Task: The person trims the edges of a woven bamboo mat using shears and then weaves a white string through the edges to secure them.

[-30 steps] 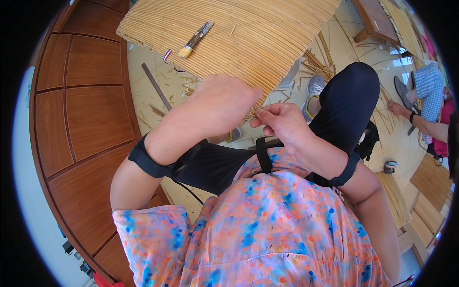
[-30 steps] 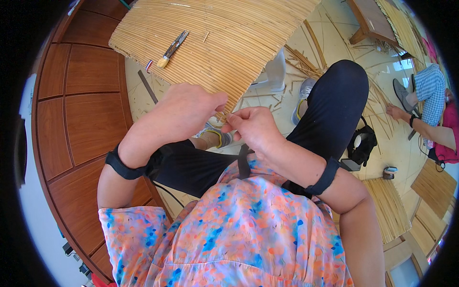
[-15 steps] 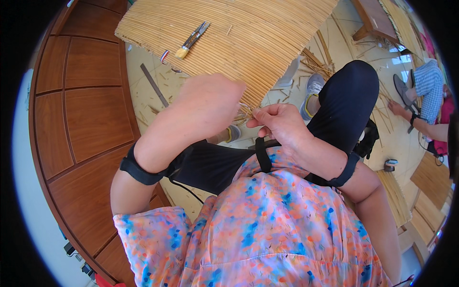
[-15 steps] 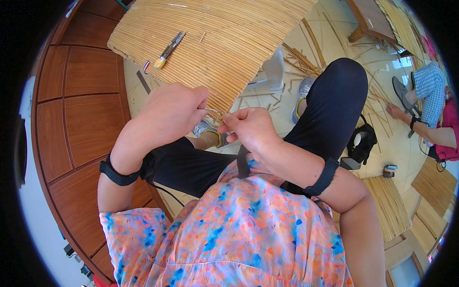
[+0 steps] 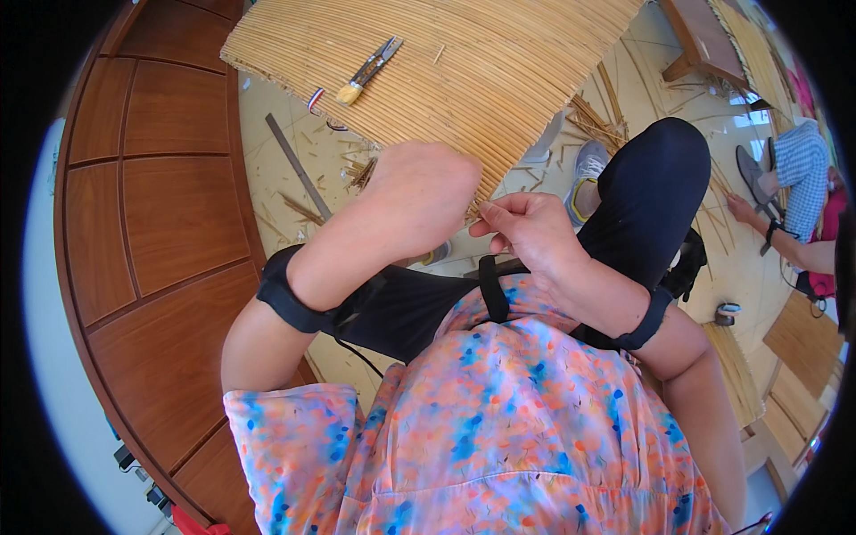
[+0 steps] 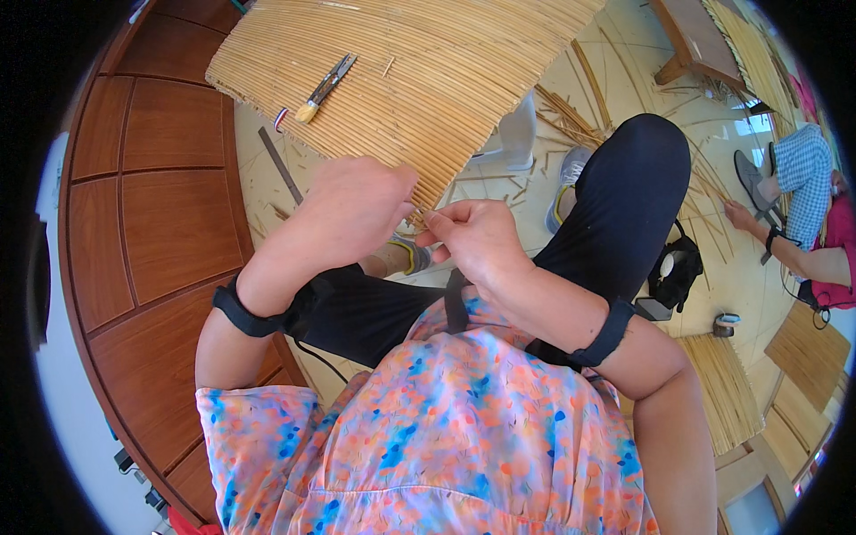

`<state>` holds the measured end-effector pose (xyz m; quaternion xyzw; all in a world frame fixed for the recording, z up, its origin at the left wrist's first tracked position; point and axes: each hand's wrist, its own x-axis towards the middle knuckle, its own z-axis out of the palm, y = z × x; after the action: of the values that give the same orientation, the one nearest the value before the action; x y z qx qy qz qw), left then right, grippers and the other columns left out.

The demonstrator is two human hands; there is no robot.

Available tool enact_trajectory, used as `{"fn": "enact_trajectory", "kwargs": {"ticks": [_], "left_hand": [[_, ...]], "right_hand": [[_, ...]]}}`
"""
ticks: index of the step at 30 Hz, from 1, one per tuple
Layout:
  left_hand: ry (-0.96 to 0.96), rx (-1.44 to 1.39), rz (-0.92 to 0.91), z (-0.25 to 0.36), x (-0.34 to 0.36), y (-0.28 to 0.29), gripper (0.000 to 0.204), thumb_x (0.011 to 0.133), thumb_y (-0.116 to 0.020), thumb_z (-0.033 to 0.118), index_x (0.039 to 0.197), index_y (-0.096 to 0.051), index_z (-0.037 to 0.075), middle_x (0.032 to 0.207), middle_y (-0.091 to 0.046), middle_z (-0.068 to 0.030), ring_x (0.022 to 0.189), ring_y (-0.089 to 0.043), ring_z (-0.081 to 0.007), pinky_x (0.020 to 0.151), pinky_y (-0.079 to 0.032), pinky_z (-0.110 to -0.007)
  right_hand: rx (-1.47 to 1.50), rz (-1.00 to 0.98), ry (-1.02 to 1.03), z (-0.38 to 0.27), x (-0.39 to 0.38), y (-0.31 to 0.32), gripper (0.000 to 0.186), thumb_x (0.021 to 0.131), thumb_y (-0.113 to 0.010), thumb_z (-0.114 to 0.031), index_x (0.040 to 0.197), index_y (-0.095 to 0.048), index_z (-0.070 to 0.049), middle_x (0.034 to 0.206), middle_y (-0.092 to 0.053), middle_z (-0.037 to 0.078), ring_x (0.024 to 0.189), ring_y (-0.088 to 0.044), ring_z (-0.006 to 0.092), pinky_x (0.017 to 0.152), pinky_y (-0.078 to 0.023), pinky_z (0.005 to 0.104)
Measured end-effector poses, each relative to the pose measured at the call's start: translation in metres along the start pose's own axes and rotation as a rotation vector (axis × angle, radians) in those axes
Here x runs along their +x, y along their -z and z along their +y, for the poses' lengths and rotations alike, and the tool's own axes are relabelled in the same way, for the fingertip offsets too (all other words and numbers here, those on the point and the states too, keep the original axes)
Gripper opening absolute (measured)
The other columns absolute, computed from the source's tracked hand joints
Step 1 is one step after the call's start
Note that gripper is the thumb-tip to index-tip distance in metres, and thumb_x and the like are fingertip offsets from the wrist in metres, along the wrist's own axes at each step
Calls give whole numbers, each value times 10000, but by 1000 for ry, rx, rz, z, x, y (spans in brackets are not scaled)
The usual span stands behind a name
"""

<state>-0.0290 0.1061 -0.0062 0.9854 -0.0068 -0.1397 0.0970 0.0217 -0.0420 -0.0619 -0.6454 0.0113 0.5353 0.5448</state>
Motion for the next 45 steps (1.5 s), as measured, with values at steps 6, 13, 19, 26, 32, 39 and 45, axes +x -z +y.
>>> {"fn": "enact_trajectory", "kwargs": {"ticks": [6, 13, 19, 26, 32, 39, 45], "left_hand": [[-4, -102, 29, -4, 5, -17, 130, 737, -607, 154, 716, -574, 30, 621, -580, -153, 639, -579, -351, 562, -442, -440], [167, -370, 391, 7, -28, -8, 146, 719, -678, 164, 776, -602, 53, 687, -590, -112, 644, -582, -323, 571, -463, -384], [-58, -661, 292, 18, -83, -64, 116, 753, -657, 67, 848, -609, 20, 773, -568, -123, 596, -552, -251, 561, -458, -323], [255, -1032, 502, 32, -34, -140, 123, 802, -603, 61, 917, -588, 18, 775, -569, -132, 687, -579, -290, 621, -466, -334], [187, -1357, 972, 30, -2, -173, 158, 777, -588, 14, 932, -613, 5, 809, -587, -109, 737, -585, -249, 677, -464, -322], [109, -1269, 985, 22, 3, -178, 130, 749, -588, 6, 870, -635, 17, 812, -616, -113, 744, -597, -239, 682, -461, -319], [5, -1335, 835, 15, 3, -183, 145, 845, -576, 81, 962, -619, 8, 913, -623, -52, 863, -583, -148, 766, -460, -284]], "right_hand": [[-40, -3, 27, -1, 0, -1, 179, 878, -554, -105, 818, -635, 43, 740, -654, 79, 552, -524, 102, 522, -435, 239], [-15, -41, 26, -2, 2, 6, 155, 879, -558, -124, 892, -632, 11, 771, -655, 73, 542, -515, 76, 479, -387, 196], [-21, -89, 10, 1, 4, 6, 171, 861, -583, -177, 892, -630, -15, 774, -652, 60, 528, -514, 74, 458, -359, 190], [-16, -109, -57, -1, 6, 8, 149, 847, -589, -194, 870, -616, -49, 767, -643, 36, 534, -505, 73, 444, -340, 190], [3, -105, -64, 1, 7, 8, 152, 847, -592, -197, 878, -608, -49, 753, -634, 31, 526, -485, 73, 438, -333, 189], [1, -108, -76, 0, 8, 8, 154, 848, -598, -187, 878, -606, -36, 738, -625, 45, 524, -482, 74, 434, -328, 185], [30, -96, -80, 1, 7, 8, 172, 844, -611, -194, 878, -610, -26, 739, -625, 48, 515, -486, 76, 430, -327, 186]]}}
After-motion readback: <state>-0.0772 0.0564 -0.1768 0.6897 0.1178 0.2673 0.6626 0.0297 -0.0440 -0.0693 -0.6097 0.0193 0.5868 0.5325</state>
